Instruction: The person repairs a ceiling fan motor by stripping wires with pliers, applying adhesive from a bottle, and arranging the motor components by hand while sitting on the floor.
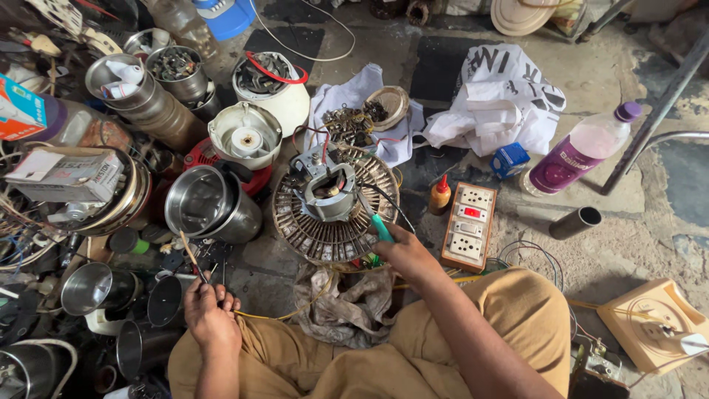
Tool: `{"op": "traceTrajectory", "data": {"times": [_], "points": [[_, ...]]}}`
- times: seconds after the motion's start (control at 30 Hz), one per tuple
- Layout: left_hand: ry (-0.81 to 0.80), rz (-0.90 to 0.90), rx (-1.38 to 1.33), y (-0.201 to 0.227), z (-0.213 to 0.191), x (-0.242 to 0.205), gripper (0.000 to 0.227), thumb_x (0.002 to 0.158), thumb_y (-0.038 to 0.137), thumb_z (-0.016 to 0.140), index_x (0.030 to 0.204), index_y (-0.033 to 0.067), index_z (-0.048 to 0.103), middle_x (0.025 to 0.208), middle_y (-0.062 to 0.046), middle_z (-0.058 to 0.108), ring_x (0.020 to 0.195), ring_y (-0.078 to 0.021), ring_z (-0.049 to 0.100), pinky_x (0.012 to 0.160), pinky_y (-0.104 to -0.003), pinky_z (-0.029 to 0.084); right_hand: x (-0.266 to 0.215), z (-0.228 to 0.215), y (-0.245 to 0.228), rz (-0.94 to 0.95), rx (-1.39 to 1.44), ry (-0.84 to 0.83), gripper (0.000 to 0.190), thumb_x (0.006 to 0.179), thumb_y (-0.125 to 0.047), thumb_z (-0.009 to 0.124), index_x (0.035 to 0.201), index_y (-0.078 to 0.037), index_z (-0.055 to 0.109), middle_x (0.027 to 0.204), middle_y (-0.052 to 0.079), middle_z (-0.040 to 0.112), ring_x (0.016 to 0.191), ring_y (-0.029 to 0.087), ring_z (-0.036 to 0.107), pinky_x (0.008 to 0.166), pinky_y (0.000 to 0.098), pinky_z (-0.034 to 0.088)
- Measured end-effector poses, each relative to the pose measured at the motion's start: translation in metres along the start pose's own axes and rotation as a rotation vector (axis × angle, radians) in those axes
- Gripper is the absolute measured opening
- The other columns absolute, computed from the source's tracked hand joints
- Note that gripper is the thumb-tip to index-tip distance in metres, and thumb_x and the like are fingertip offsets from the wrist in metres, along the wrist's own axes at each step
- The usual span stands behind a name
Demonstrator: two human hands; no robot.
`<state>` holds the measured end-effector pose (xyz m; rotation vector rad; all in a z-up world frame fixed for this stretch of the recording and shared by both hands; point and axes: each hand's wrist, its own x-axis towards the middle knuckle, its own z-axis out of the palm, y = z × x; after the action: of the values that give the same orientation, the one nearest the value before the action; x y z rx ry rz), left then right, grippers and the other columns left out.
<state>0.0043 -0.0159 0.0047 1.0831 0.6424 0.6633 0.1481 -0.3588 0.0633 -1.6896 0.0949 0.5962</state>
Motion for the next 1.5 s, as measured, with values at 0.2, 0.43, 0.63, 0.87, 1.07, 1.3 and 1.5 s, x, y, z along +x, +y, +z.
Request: {"op": "traceTrajectory", "data": {"times": [0.2, 0.43, 0.63, 0.87, 1.07, 1.3, 1.5], "points": [[-0.017, 0.042, 0.086, 0.010, 0.010, -0.010, 0.025, 0.108, 0.016, 0.051, 0.131, 0.0127, 0.059, 0.080, -0.001, 0.051, 0.061, -0.0101, 0.044, 0.058, -0.031, 0.045, 0.015, 0.008, 0.014, 0.024, -0.025, 0.020, 0.027, 0.082, -0.012, 0.060, 0.102, -0.001, 0.073, 0.079, 0.006, 0.066, 0.069, 0.018, 0.055, 0.063, 0.0347, 0.045], [-0.097, 0.360, 0.409, 0.043, 0.057, -0.037, 0.026, 0.107, 0.019, 0.054, 0.130, 0.0072, 0.057, 0.084, -0.003, 0.055, 0.064, -0.0116, 0.049, 0.059, -0.032, 0.049, 0.028, 0.011, 0.040, -0.240, -0.237, 0.111, 0.019, 0.080, -0.011, 0.058, 0.094, -0.003, 0.068, 0.074, 0.005, 0.066, 0.071, 0.015, 0.061, 0.068, 0.0328, 0.050], [-0.218, 0.806, 0.775, 0.095, 0.119, -0.072, 0.020, 0.104, 0.014, 0.059, 0.121, 0.0061, 0.067, 0.096, -0.009, 0.071, 0.079, -0.0235, 0.069, 0.072, -0.035, 0.054, 0.029, 0.012, 0.041, -0.187, -0.188, 0.097, 0.017, 0.082, -0.009, 0.057, 0.091, -0.002, 0.069, 0.070, 0.005, 0.061, 0.067, 0.016, 0.056, 0.063, 0.0345, 0.047], [-0.306, 0.879, 0.833, 0.118, 0.152, -0.084, 0.018, 0.101, 0.010, 0.061, 0.117, 0.0064, 0.069, 0.094, -0.012, 0.068, 0.079, -0.0297, 0.068, 0.070, -0.037, 0.053, 0.027, 0.010, 0.036, -0.168, -0.205, 0.069, 0.017, 0.082, -0.009, 0.056, 0.092, -0.003, 0.069, 0.068, 0.005, 0.059, 0.064, 0.016, 0.054, 0.061, 0.0344, 0.046], [-0.352, 0.963, 0.778, 0.144, 0.178, -0.092, 0.024, 0.103, 0.008, 0.057, 0.125, 0.0048, 0.065, 0.096, -0.014, 0.066, 0.083, -0.0292, 0.067, 0.072, -0.038, 0.053, 0.030, 0.009, 0.039, -0.226, -0.172, 0.064, 0.018, 0.081, -0.008, 0.056, 0.092, -0.001, 0.069, 0.073, 0.006, 0.064, 0.071, 0.016, 0.059, 0.068, 0.0334, 0.049], [-0.650, 0.141, 0.543, 0.113, 0.201, -0.171, 0.043, 0.102, 0.017, 0.054, 0.144, 0.0086, 0.056, 0.083, -0.002, 0.075, 0.074, -0.0097, 0.073, 0.070, -0.027, 0.060, 0.032, 0.008, 0.043, -0.158, -0.150, 0.078, 0.021, 0.081, -0.008, 0.060, 0.098, -0.003, 0.069, 0.076, 0.010, 0.068, 0.069, 0.020, 0.062, 0.067, 0.0369, 0.052], [-0.748, -0.060, 0.244, 0.045, 0.212, -0.185, 0.039, 0.107, 0.016, 0.051, 0.144, 0.0053, 0.059, 0.077, 0.001, 0.053, 0.062, -0.0050, 0.047, 0.055, -0.023, 0.041, 0.055, 0.007, 0.071, -0.061, -0.060, 0.000, 0.019, 0.088, -0.015, 0.064, 0.101, -0.001, 0.068, 0.079, 0.013, 0.071, 0.068, 0.020, 0.065, 0.062, 0.0352, 0.052]]}}
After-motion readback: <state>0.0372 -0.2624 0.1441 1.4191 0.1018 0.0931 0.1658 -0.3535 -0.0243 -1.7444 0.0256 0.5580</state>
